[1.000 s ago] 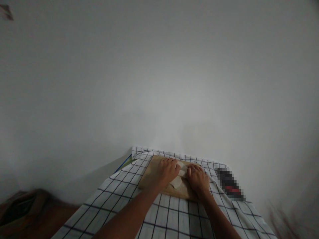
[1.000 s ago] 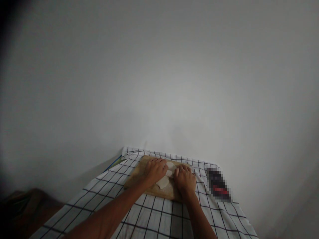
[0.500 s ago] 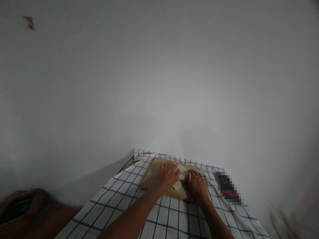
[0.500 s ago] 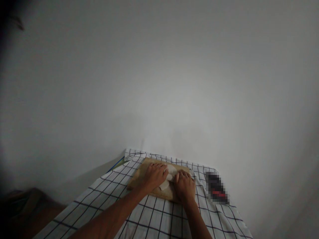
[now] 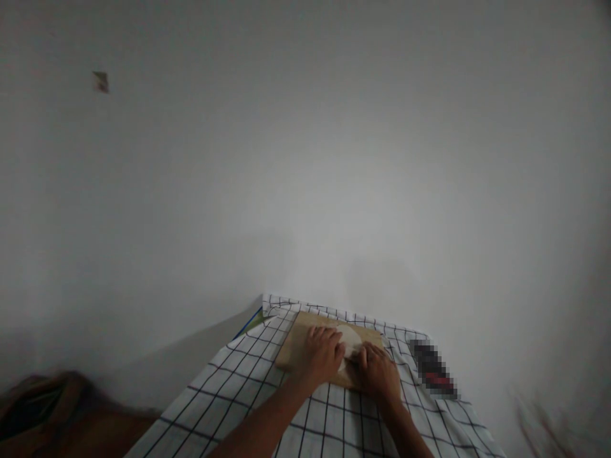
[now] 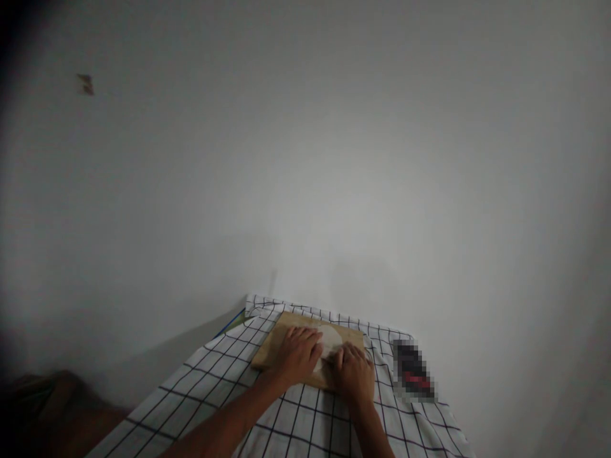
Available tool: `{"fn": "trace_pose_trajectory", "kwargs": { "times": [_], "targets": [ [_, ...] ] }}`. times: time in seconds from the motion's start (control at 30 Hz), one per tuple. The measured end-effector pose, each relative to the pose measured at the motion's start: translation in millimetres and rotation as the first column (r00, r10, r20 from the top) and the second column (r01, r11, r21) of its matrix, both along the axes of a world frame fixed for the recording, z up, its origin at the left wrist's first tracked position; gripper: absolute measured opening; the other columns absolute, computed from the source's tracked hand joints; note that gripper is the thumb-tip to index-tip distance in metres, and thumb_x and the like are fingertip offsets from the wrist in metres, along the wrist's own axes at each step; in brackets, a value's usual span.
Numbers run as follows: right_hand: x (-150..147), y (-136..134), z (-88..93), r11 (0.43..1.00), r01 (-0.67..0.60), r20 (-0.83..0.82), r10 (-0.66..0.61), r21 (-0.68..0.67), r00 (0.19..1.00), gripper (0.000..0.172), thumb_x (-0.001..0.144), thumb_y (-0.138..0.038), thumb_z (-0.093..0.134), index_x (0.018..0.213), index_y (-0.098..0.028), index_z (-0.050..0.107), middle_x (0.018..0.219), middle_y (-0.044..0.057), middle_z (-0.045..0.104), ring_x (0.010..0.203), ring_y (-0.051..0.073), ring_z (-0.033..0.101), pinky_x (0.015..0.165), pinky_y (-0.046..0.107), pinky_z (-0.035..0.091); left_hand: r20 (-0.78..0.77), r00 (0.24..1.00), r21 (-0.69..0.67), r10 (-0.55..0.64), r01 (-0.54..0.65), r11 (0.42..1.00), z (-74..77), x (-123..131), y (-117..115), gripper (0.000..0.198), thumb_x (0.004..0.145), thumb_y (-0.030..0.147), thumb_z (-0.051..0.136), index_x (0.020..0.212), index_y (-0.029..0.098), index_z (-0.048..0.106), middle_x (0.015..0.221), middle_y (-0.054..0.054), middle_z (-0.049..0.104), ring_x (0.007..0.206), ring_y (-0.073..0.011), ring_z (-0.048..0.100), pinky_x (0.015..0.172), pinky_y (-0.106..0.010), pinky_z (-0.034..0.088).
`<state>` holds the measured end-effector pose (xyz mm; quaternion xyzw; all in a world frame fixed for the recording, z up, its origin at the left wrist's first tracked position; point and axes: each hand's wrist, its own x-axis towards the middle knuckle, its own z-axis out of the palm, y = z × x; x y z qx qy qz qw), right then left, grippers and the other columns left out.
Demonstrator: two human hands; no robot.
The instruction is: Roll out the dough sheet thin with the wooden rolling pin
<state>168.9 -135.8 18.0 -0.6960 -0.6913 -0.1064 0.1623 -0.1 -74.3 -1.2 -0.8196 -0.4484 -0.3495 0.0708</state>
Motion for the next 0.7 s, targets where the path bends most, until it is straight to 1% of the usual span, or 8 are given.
{"fn": "trace_pose_trajectory", "kwargs": {
  "times": [0.1,0.23,0.37,0.47,0.53,0.6,0.7],
  "targets": [
    [0.3,-1.5,-2.5,1.000,-0.008,0.005,0.008,-0.024,1.000,0.030,0.099,-0.038,0.046,0.109,-0.024,0.070,0.129,0.011,0.067,0.120,0.023,0.061,0.094,0.030,0.048,0.019,1.000,0.012,-0.011,0.011,1.000,-3.9,-2.4,-3.6,0.036,0.099,0.037,0.043,0.124,0.032,0.068,0.127,-0.005,0.069,0.122,-0.0267,0.058,0.113,-0.051,0.034],
    [-0.9,-3.1,-4.4,1.000,-0.011,0.024,0.011,-0.014,1.000,0.034,0.100,-0.030,0.039,0.110,-0.022,0.070,0.128,0.010,0.068,0.119,0.022,0.062,0.095,0.031,0.048,0.013,1.000,-0.002,-0.020,0.020,1.000,-8.0,-5.5,-3.8,0.037,0.098,0.040,0.043,0.126,0.036,0.067,0.130,-0.003,0.069,0.130,-0.0274,0.055,0.116,-0.053,0.034],
    [-4.8,-8.7,3.3,1.000,-0.014,0.000,0.014,-0.006,1.000,0.030,0.096,-0.033,0.046,0.111,-0.025,0.071,0.127,0.010,0.068,0.121,0.025,0.062,0.097,0.033,0.049,0.006,1.000,-0.030,-0.009,0.009,1.000,-10.2,-6.0,-0.6,0.038,0.096,0.041,0.045,0.128,0.041,0.066,0.132,-0.001,0.068,0.133,-0.0277,0.053,0.118,-0.054,0.033],
    [-6.8,-11.3,10.3,1.000,-0.017,-0.016,0.017,-0.006,1.000,0.029,0.096,-0.037,0.048,0.109,-0.026,0.072,0.124,0.011,0.070,0.119,0.026,0.063,0.095,0.033,0.051,0.000,1.000,-0.058,-0.011,0.011,0.998,-7.1,-4.2,1.3,0.037,0.095,0.041,0.046,0.125,0.043,0.067,0.130,0.000,0.069,0.131,-0.0286,0.055,0.117,-0.056,0.034],
    [-6.6,-10.0,11.9,1.000,-0.025,0.000,0.025,-0.014,1.000,0.028,0.096,-0.038,0.049,0.107,-0.025,0.071,0.121,0.012,0.071,0.118,0.026,0.064,0.093,0.032,0.051,-0.014,1.000,-0.058,-0.007,0.006,0.998,-2.9,-2.6,2.0,0.035,0.095,0.041,0.047,0.123,0.042,0.069,0.130,-0.001,0.069,0.130,-0.0285,0.056,0.116,-0.055,0.035],
    [-5.1,-6.4,10.3,1.000,-0.017,0.014,0.018,-0.020,1.000,0.027,0.098,-0.036,0.048,0.106,-0.024,0.071,0.119,0.012,0.071,0.116,0.025,0.064,0.092,0.031,0.051,-0.035,0.999,-0.051,0.007,-0.009,0.999,1.6,-1.0,2.7,0.034,0.095,0.039,0.048,0.120,0.038,0.071,0.130,-0.003,0.069,0.128,-0.0282,0.057,0.115,-0.055,0.036],
    [-0.9,2.2,3.2,1.000,0.006,0.017,-0.006,-0.010,1.000,0.028,0.099,-0.034,0.045,0.108,-0.024,0.069,0.122,0.011,0.070,0.116,0.023,0.064,0.091,0.030,0.050,-0.046,0.999,-0.053,0.002,-0.005,0.999,6.7,1.6,4.9,0.031,0.096,0.038,0.049,0.114,0.033,0.073,0.128,-0.005,0.070,0.123,-0.0281,0.060,0.114,-0.054,0.036]
  ]
}}
